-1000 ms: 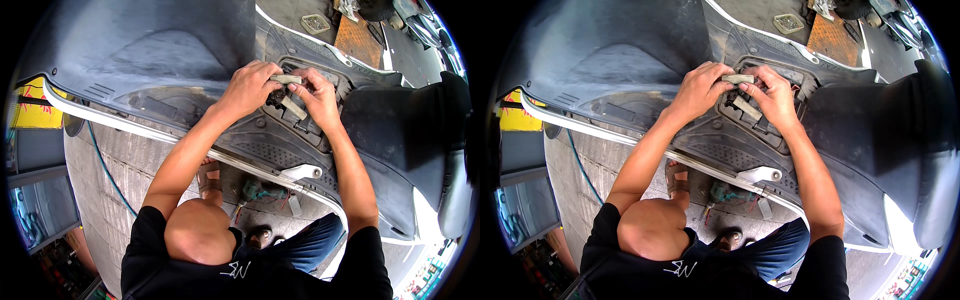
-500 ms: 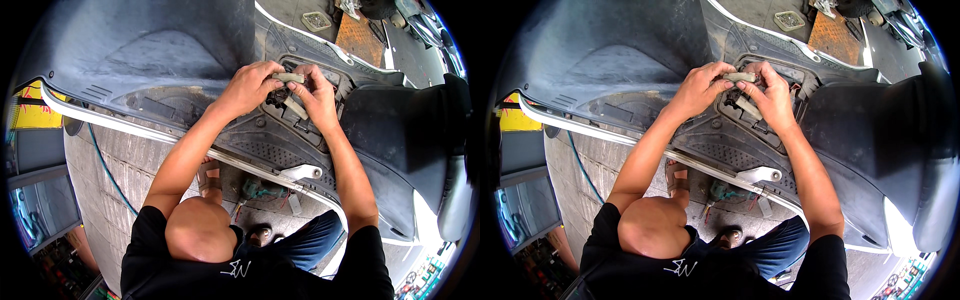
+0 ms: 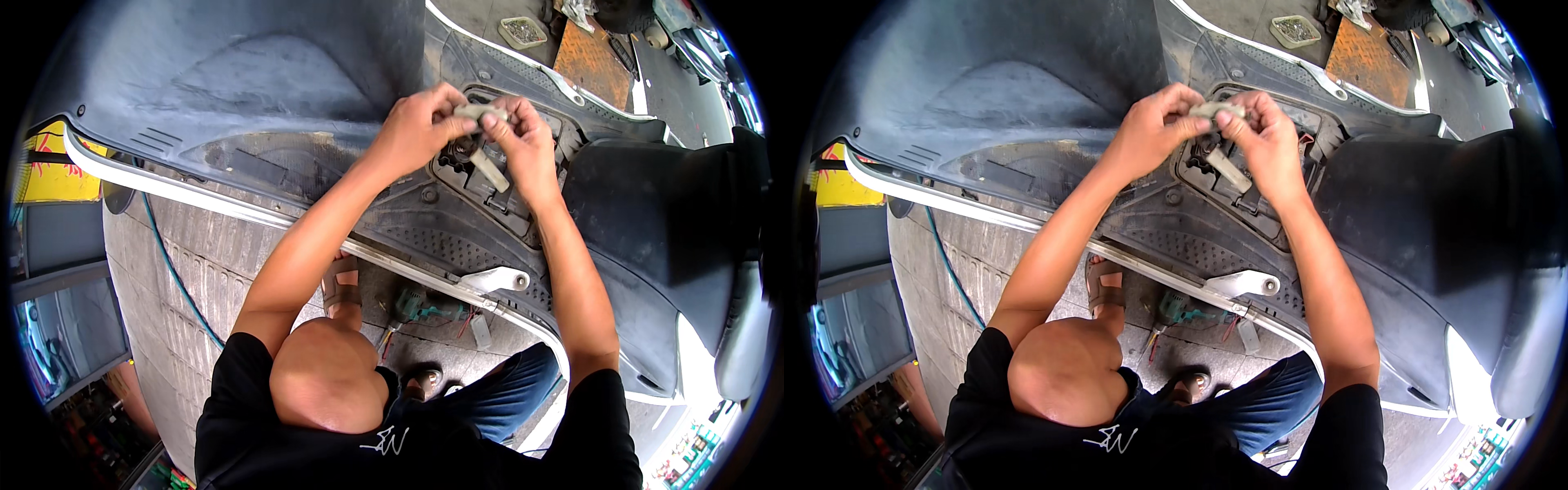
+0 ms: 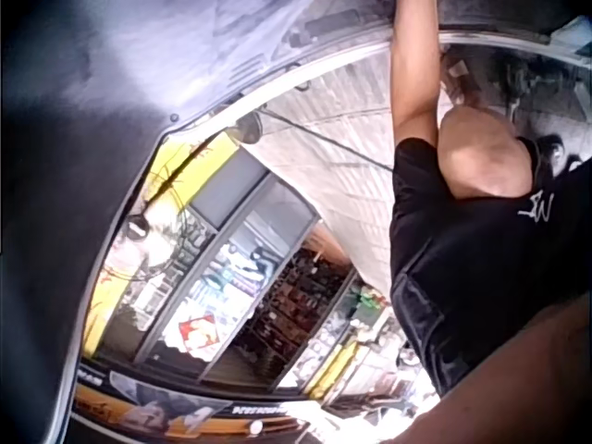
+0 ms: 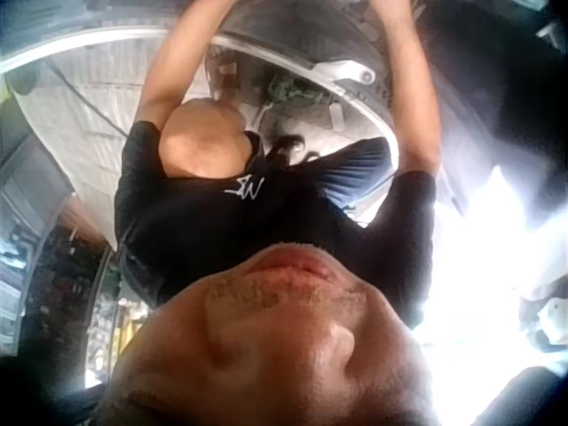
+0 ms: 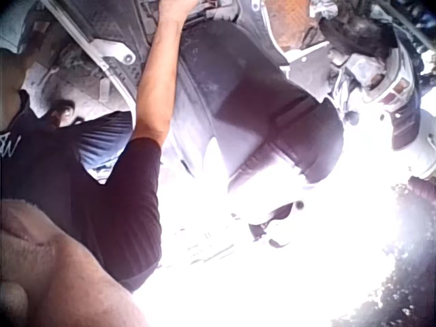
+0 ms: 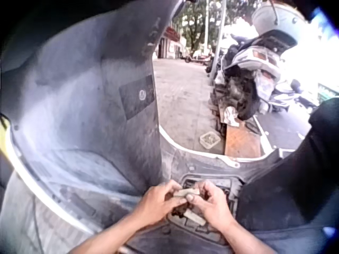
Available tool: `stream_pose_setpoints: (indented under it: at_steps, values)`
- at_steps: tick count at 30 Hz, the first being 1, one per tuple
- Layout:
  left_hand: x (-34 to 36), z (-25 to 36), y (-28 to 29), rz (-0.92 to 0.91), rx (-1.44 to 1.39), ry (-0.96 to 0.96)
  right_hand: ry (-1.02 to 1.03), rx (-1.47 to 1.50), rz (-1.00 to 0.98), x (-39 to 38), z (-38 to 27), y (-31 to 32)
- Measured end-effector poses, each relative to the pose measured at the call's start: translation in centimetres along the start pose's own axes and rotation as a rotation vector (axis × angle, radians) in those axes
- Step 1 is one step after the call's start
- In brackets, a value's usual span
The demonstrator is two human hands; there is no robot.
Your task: The person installs a front panel onto a scooter, secures it using a power drill to tighten screws, and then manipulates electrical wires and connectors inside the battery compartment.
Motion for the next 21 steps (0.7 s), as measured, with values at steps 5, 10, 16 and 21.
stream_pose_setpoints:
  at_steps: [5,10,16,21]
  values:
    - [0.0,-1.3,-0.1,0.085,0.037,-0.068,-0.103,0.064,0.290,0.9,1.4,2.9]
    - [0.3,0.4,-0.8,0.105,0.262,-0.204,0.001,-0.333,0.226,1.7,0.0,4.0]
    - [0.2,0.5,-0.4,0.238,0.280,-0.270,0.197,-1.019,0.012,0.7,-4.4,2.9]
    - [-1.1,-2.2,0.3,0.063,0.251,0.062,0.128,-1.012,-0.307,-0.5,-4.8,2.3]
Point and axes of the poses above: each hand's wrist, its own x-axis towards the middle knuckle, its own y-axis out of the back of the hand, z = x × y, the point moved 6 cm from there along x, towards the middle knuckle, and after that the axes turned 3 degrees about z, right-handed, at the moved point
